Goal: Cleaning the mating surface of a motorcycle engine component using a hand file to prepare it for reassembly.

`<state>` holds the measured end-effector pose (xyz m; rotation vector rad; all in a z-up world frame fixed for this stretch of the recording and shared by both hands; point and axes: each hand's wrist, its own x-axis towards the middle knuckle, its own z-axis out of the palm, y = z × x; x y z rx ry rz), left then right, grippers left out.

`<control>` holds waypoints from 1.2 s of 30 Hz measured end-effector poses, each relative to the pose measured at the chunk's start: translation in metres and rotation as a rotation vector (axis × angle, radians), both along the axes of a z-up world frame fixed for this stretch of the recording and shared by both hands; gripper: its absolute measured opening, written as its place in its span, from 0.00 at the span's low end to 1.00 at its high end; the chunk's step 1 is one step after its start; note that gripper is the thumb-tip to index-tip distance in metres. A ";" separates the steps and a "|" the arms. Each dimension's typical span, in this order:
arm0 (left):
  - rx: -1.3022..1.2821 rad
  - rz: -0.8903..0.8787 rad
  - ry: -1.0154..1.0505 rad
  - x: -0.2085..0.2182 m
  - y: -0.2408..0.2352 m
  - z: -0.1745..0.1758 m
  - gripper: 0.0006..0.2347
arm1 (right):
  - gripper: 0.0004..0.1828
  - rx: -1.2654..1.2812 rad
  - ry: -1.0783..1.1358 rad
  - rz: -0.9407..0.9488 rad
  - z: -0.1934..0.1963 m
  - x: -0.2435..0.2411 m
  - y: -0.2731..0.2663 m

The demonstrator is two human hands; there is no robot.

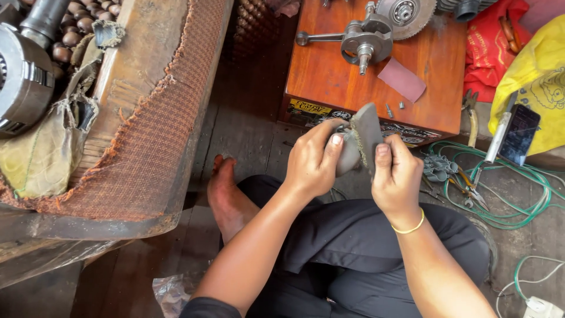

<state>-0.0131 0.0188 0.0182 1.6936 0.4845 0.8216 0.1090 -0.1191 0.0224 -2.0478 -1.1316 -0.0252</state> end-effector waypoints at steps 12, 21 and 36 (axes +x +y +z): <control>0.293 0.133 0.129 0.000 -0.012 -0.014 0.17 | 0.20 -0.117 -0.450 -0.045 0.023 -0.001 0.000; -0.706 0.098 -0.338 0.010 0.015 -0.036 0.20 | 0.18 0.088 0.233 -0.176 0.000 0.046 -0.023; -1.506 0.012 -0.499 0.030 -0.004 -0.049 0.16 | 0.22 0.076 -0.040 0.189 0.027 0.030 -0.004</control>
